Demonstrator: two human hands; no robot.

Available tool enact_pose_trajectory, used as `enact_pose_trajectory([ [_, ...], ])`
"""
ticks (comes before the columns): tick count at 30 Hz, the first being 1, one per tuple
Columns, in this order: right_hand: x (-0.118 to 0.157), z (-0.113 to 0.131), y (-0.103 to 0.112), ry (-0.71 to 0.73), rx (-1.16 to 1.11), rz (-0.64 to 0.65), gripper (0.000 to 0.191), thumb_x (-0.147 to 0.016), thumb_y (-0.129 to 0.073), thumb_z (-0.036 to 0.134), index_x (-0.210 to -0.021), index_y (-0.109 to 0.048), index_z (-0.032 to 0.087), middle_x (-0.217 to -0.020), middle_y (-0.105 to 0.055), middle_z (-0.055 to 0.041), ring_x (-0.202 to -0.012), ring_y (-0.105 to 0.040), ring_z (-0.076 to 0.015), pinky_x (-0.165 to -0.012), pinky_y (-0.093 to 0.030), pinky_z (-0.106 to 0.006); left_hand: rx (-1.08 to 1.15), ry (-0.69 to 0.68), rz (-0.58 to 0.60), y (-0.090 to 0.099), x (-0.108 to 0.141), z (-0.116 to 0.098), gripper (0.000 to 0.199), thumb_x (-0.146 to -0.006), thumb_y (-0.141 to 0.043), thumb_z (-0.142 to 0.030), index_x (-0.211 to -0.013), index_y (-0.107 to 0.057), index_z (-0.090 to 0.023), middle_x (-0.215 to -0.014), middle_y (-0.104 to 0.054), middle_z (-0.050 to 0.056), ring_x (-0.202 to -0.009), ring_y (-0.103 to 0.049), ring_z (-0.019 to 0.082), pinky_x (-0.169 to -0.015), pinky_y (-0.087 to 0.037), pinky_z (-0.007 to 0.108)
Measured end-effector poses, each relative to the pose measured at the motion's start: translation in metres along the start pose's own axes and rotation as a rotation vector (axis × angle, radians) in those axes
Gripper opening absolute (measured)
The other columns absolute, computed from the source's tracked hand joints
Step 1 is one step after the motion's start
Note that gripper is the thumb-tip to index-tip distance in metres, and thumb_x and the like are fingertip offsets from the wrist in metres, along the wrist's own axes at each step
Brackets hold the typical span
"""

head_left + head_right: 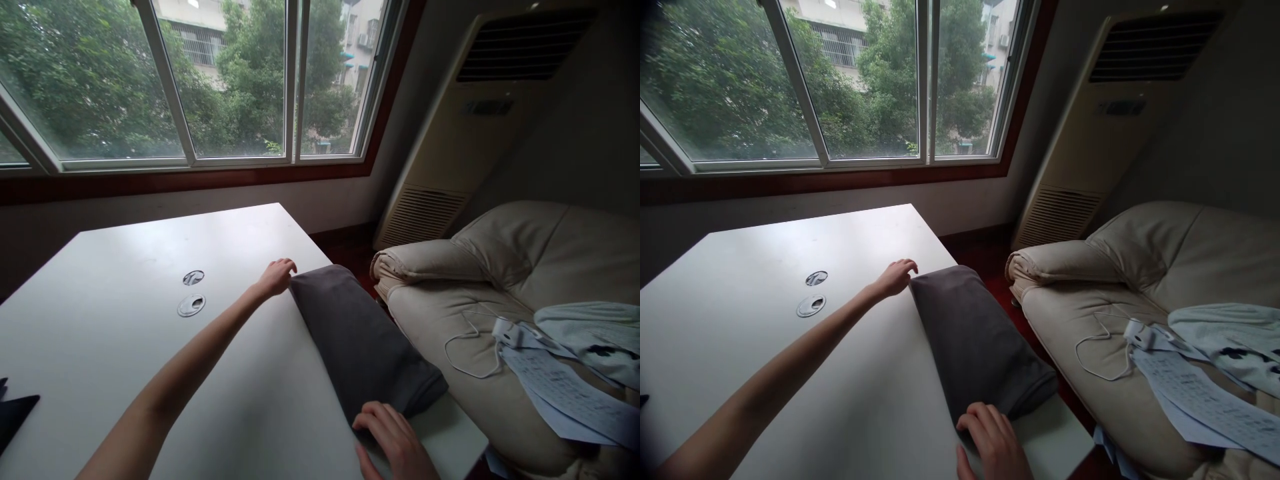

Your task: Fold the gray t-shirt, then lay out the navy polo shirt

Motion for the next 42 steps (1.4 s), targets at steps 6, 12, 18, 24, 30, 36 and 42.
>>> enact_pose_trajectory([
  [6,-0.014,-0.002,0.0,-0.098,0.015,-0.023,0.017,-0.089,-0.048,0.013,-0.076,-0.055,0.022,-0.075,-0.059,-0.0006,-0.069,-0.06,-0.0166,-0.064,-0.049,-0.029,-0.048,-0.061,0.08,-0.053,0.003,-0.074,0.063,-0.096,-0.034,-0.055,-0.146,-0.037,-0.018,-0.157,-0.027,0.013,-0.146,-0.021,0.028,-0.119,-0.013,0.052],
  [12,-0.005,-0.007,-0.007,-0.103,0.008,-0.017,0.013,-0.09,-0.051,0.016,-0.079,-0.054,0.023,-0.079,-0.06,0.0,-0.073,-0.061,-0.0154,-0.066,-0.05,-0.026,-0.081,0.137,0.017,-0.08,0.021,-0.048,0.08,-0.092,-0.023,-0.068,-0.15,-0.031,-0.014,-0.158,-0.023,0.016,-0.147,-0.016,0.029,-0.12,-0.013,0.046],
  [18,-0.005,-0.005,-0.007,-0.104,0.007,-0.027,0.013,-0.089,-0.05,0.016,-0.079,-0.054,0.023,-0.079,-0.059,-0.0003,-0.073,-0.061,-0.0159,-0.066,-0.05,-0.027,-0.125,0.369,-0.047,-0.072,0.041,-0.034,0.091,-0.091,-0.023,-0.07,-0.148,-0.03,0.001,-0.156,-0.022,0.025,-0.147,-0.014,0.034,-0.12,-0.014,0.045],
  [24,-0.006,0.001,0.001,-0.126,-0.001,-0.087,0.016,-0.09,-0.047,0.016,-0.077,-0.053,0.023,-0.077,-0.059,-0.001,-0.072,-0.06,-0.0175,-0.066,-0.049,-0.03,-0.064,0.475,-0.051,-0.066,0.05,-0.03,0.096,-0.087,-0.032,-0.071,-0.148,-0.028,0.002,-0.156,-0.019,0.028,-0.145,-0.013,0.041,-0.119,-0.012,0.05],
  [30,0.002,0.006,0.004,-0.108,-0.024,-0.18,0.01,-0.09,-0.048,0.021,-0.084,-0.056,0.023,-0.085,-0.061,-0.0031,-0.078,-0.061,-0.019,-0.068,-0.051,-0.031,-0.06,0.481,-0.034,-0.065,0.053,-0.029,0.095,-0.086,-0.033,-0.072,-0.148,-0.029,0.0,-0.156,-0.019,0.026,-0.145,-0.012,0.044,-0.118,-0.007,0.055],
  [36,0.021,0.005,0.0,-0.069,-0.004,-0.31,0.015,-0.092,-0.049,0.025,-0.104,-0.059,0.024,-0.106,-0.063,-0.0066,-0.098,-0.061,-0.022,-0.083,-0.051,-0.036,-0.023,0.367,-0.023,-0.058,0.079,-0.025,0.07,-0.093,-0.029,-0.061,-0.148,-0.033,-0.018,-0.159,-0.021,0.015,-0.148,-0.01,0.034,-0.117,-0.002,0.061],
  [42,0.019,0.003,0.002,-0.082,0.042,-0.322,0.021,-0.092,-0.048,0.029,-0.108,-0.061,0.024,-0.107,-0.065,-0.007,-0.096,-0.064,-0.0223,-0.079,-0.054,-0.036,0.063,0.416,-0.123,-0.026,0.085,0.019,0.042,-0.092,-0.041,-0.02,-0.133,-0.05,-0.023,-0.144,-0.049,0.009,-0.137,-0.038,0.024,-0.117,-0.018,0.053],
])
Point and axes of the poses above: each hand's wrist, its own x-axis away from the middle knuckle, its own y-axis out of the back of the hand, z = x × y, the point moved 9 cm from there along -x, towards the middle knuckle
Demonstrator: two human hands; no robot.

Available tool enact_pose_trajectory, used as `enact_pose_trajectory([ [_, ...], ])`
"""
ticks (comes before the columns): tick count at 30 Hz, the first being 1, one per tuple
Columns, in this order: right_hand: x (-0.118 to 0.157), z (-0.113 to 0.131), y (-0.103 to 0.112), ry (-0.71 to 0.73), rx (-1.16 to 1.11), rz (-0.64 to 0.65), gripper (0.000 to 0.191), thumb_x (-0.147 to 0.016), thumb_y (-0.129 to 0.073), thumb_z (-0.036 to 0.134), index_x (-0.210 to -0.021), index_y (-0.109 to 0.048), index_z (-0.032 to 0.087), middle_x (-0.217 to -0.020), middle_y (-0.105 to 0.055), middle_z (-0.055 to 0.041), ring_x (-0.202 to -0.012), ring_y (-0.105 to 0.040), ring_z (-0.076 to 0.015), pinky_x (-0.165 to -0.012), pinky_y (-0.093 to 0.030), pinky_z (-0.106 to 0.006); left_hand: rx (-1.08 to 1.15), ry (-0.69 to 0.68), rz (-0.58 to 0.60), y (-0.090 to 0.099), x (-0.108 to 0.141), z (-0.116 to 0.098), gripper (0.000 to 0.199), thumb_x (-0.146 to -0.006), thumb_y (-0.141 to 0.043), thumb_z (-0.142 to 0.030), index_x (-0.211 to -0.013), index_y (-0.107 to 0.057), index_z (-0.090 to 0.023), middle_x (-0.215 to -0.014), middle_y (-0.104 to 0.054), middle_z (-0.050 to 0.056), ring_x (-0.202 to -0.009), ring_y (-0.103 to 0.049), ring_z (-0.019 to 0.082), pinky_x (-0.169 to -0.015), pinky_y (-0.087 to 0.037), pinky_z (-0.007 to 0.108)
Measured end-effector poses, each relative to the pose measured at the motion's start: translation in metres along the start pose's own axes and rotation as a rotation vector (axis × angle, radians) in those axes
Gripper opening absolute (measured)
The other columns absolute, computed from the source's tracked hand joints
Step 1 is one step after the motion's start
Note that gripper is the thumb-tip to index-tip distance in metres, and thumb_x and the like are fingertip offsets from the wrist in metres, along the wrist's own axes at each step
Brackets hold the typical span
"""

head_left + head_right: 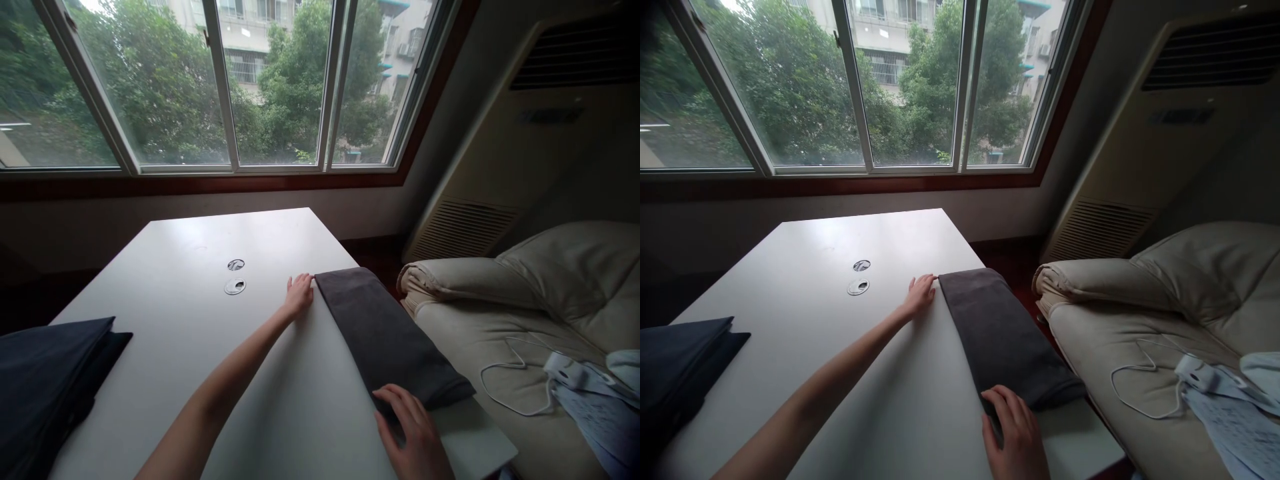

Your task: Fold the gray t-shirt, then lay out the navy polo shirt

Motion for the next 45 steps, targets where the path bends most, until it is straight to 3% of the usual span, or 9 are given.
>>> enact_pose_trajectory([
  [4,-0.002,0.003,0.005,0.018,0.019,-0.04,0.019,-0.091,-0.049,0.029,-0.103,-0.063,0.024,-0.103,-0.067,-0.007,-0.092,-0.066,-0.0215,-0.075,-0.056,-0.033,0.027,0.024,-0.007,0.012,-0.029,0.017,0.033,-0.088,-0.047,-0.019,-0.118,-0.061,-0.023,-0.122,-0.065,0.006,-0.119,-0.054,0.024,-0.104,-0.038,0.043],
  [12,0.005,-0.007,-0.005,-0.012,0.04,0.011,0.018,-0.089,-0.053,0.025,-0.103,-0.064,0.022,-0.102,-0.067,-0.007,-0.095,-0.066,-0.0206,-0.077,-0.057,-0.03,0.09,-0.022,0.021,0.006,-0.062,0.015,0.017,-0.083,-0.056,-0.027,-0.09,-0.071,-0.023,-0.101,-0.071,0.004,-0.106,-0.058,0.024,-0.095,-0.041,0.04],
  [18,0.002,-0.006,-0.009,0.03,0.062,0.037,0.016,-0.086,-0.058,0.024,-0.101,-0.063,0.023,-0.097,-0.067,-0.0056,-0.09,-0.066,-0.0203,-0.075,-0.056,-0.03,0.144,-0.036,0.047,0.002,-0.067,0.018,0.015,-0.079,-0.062,-0.033,-0.087,-0.07,-0.023,-0.098,-0.071,0.004,-0.102,-0.06,0.024,-0.094,-0.041,0.04],
  [27,0.0,-0.005,-0.006,0.037,0.027,0.02,0.015,-0.086,-0.056,0.021,-0.1,-0.06,0.023,-0.094,-0.067,-0.0044,-0.087,-0.066,-0.0191,-0.073,-0.054,-0.029,0.195,0.006,0.023,-0.001,-0.072,0.02,0.011,-0.075,-0.059,-0.02,-0.084,-0.065,-0.022,-0.088,-0.07,-0.001,-0.086,-0.063,0.019,-0.09,-0.043,0.036],
  [33,0.0,-0.003,-0.005,0.017,0.024,0.051,0.015,-0.086,-0.056,0.02,-0.101,-0.057,0.023,-0.094,-0.066,-0.0033,-0.087,-0.065,-0.0189,-0.073,-0.054,-0.029,0.151,-0.036,-0.068,-0.002,-0.064,0.009,0.02,-0.079,-0.052,-0.013,-0.092,-0.062,-0.024,-0.093,-0.068,0.002,-0.099,-0.057,0.021,-0.096,-0.035,0.04],
  [39,-0.004,0.004,0.001,-0.005,0.023,0.019,0.02,-0.09,-0.044,0.015,-0.103,-0.055,0.024,-0.093,-0.066,-0.0028,-0.085,-0.064,-0.0193,-0.076,-0.052,-0.033,0.132,-0.048,-0.123,0.0,-0.06,0.006,0.02,-0.081,-0.049,-0.01,-0.091,-0.06,-0.024,-0.097,-0.066,0.003,-0.099,-0.056,0.021,-0.093,-0.036,0.038],
  [45,-0.004,0.007,-0.006,-0.011,-0.084,0.143,0.022,-0.089,-0.042,0.01,-0.103,-0.053,0.024,-0.092,-0.063,-0.0026,-0.085,-0.062,-0.0179,-0.076,-0.051,-0.031,0.146,-0.018,-0.135,0.004,-0.055,0.015,0.019,-0.081,-0.049,-0.011,-0.092,-0.059,-0.023,-0.097,-0.067,0.002,-0.091,-0.059,0.019,-0.091,-0.037,0.037],
])
Point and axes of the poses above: each hand's wrist, its own x-axis away from the middle knuckle, its own y-axis out of the back of the hand, z = x × y, the point moved 9 cm from there along -x, towards the middle knuckle
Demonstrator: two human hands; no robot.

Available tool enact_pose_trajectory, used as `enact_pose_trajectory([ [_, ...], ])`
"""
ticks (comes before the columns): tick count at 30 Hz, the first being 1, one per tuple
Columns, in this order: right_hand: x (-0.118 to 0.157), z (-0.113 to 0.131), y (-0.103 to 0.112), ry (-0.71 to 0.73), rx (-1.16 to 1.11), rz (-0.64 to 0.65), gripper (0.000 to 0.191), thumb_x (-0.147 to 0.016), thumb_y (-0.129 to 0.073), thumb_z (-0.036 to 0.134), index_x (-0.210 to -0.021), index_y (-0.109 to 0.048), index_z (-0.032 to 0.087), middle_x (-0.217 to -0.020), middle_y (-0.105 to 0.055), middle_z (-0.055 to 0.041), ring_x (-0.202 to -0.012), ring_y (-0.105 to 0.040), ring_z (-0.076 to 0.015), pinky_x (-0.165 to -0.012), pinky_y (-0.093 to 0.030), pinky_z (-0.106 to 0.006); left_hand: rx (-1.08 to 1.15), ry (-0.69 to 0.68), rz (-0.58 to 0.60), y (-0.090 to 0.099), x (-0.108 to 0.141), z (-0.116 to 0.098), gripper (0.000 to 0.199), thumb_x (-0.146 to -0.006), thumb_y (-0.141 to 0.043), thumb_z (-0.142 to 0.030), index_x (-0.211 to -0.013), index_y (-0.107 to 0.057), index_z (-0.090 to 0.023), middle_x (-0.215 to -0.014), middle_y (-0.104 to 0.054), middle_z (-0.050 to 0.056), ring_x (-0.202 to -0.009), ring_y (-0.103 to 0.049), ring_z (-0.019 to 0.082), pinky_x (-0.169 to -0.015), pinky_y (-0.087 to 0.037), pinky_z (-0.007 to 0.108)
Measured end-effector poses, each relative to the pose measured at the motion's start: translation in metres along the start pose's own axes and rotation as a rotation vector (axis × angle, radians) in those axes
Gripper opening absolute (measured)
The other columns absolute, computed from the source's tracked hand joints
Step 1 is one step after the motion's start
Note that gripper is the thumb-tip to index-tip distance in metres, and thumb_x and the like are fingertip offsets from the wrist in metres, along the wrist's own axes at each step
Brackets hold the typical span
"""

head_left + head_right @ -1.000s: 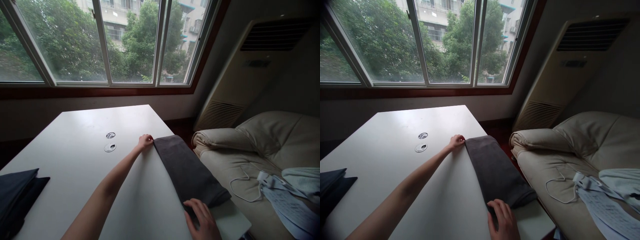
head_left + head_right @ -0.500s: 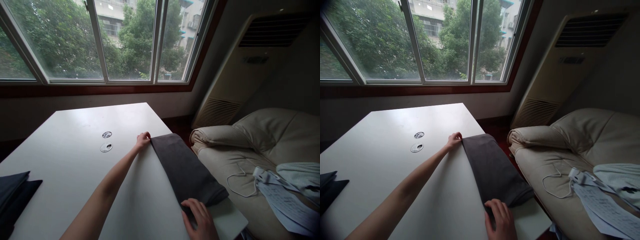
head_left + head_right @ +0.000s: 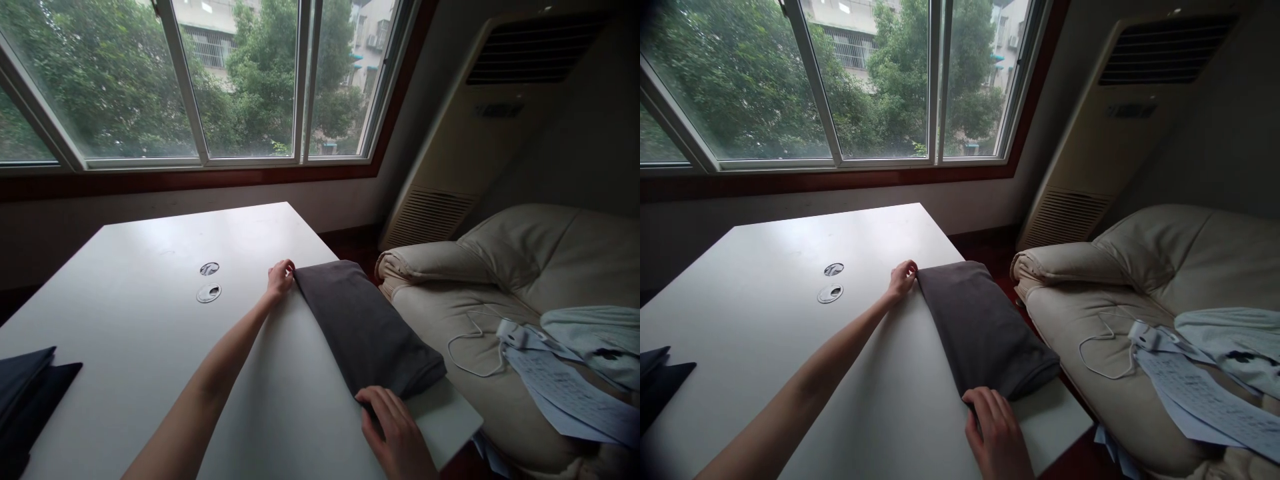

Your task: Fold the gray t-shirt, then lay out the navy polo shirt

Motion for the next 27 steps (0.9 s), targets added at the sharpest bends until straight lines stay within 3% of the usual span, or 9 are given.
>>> enact_pose_trajectory([
  [7,0.002,-0.004,-0.01,-0.079,-0.008,0.022,0.017,-0.087,-0.045,0.012,-0.097,-0.054,0.023,-0.092,-0.061,-0.0028,-0.087,-0.06,-0.0207,-0.08,-0.049,-0.038,-0.039,0.003,0.022,0.001,0.004,0.006,0.018,-0.081,-0.052,-0.012,-0.089,-0.065,-0.022,-0.092,-0.067,0.003,-0.096,-0.058,0.021,-0.09,-0.04,0.037],
  [11,0.004,0.002,-0.004,-0.01,0.031,-0.065,0.015,-0.089,-0.052,0.021,-0.103,-0.057,0.024,-0.098,-0.062,-0.0045,-0.093,-0.059,-0.0218,-0.08,-0.049,-0.037,-0.064,-0.05,0.02,0.008,0.015,-0.004,0.027,-0.086,-0.047,-0.012,-0.101,-0.066,-0.023,-0.111,-0.066,0.006,-0.109,-0.055,0.021,-0.097,-0.038,0.037],
  [14,0.007,0.004,0.005,0.043,0.07,-0.164,0.02,-0.09,-0.055,0.03,-0.109,-0.058,0.024,-0.112,-0.061,-0.0071,-0.105,-0.057,-0.0244,-0.087,-0.047,-0.04,-0.078,-0.202,0.035,0.011,0.03,-0.023,0.036,-0.093,-0.043,-0.018,-0.124,-0.058,-0.027,-0.138,-0.053,0.004,-0.128,-0.045,0.018,-0.11,-0.029,0.036],
  [16,0.007,0.002,0.006,0.042,0.101,-0.171,0.024,-0.091,-0.053,0.033,-0.114,-0.058,0.023,-0.121,-0.06,-0.0081,-0.112,-0.055,-0.0257,-0.091,-0.045,-0.041,-0.111,-0.346,0.11,0.004,0.043,-0.037,0.037,-0.098,-0.04,-0.028,-0.132,-0.053,-0.029,-0.147,-0.045,0.002,-0.137,-0.037,0.016,-0.117,-0.018,0.038],
  [18,0.005,0.002,0.001,0.051,0.143,-0.141,0.028,-0.093,-0.051,0.034,-0.117,-0.058,0.023,-0.125,-0.059,-0.008,-0.114,-0.055,-0.0259,-0.091,-0.045,-0.042,-0.157,-0.404,0.212,-0.007,0.053,-0.041,0.039,-0.1,-0.035,-0.036,-0.134,-0.052,-0.03,-0.15,-0.043,0.002,-0.141,-0.032,0.017,-0.119,-0.012,0.042],
  [22,0.006,0.006,-0.009,0.141,0.225,-0.113,0.034,-0.094,-0.046,0.038,-0.121,-0.057,0.021,-0.126,-0.061,-0.0086,-0.111,-0.058,-0.0269,-0.091,-0.045,-0.045,-0.218,-0.322,0.289,-0.015,0.062,-0.032,0.046,-0.101,-0.028,-0.043,-0.14,-0.046,-0.029,-0.154,-0.036,0.004,-0.144,-0.025,0.019,-0.118,-0.012,0.047],
  [27,0.015,0.017,-0.011,0.243,0.191,-0.183,0.033,-0.092,-0.049,0.037,-0.117,-0.058,0.017,-0.121,-0.063,-0.0134,-0.107,-0.062,-0.0285,-0.091,-0.045,-0.045,-0.273,-0.228,0.338,-0.003,0.095,-0.023,0.057,-0.099,-0.025,-0.05,-0.148,-0.033,-0.023,-0.158,-0.027,0.011,-0.146,-0.02,0.025,-0.118,-0.011,0.051],
])
Point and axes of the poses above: each hand's wrist, its own x-axis away from the middle knuckle, its own y-axis out of the back of the hand, z = x × y, the point moved 9 cm from there along -x, towards the middle knuckle
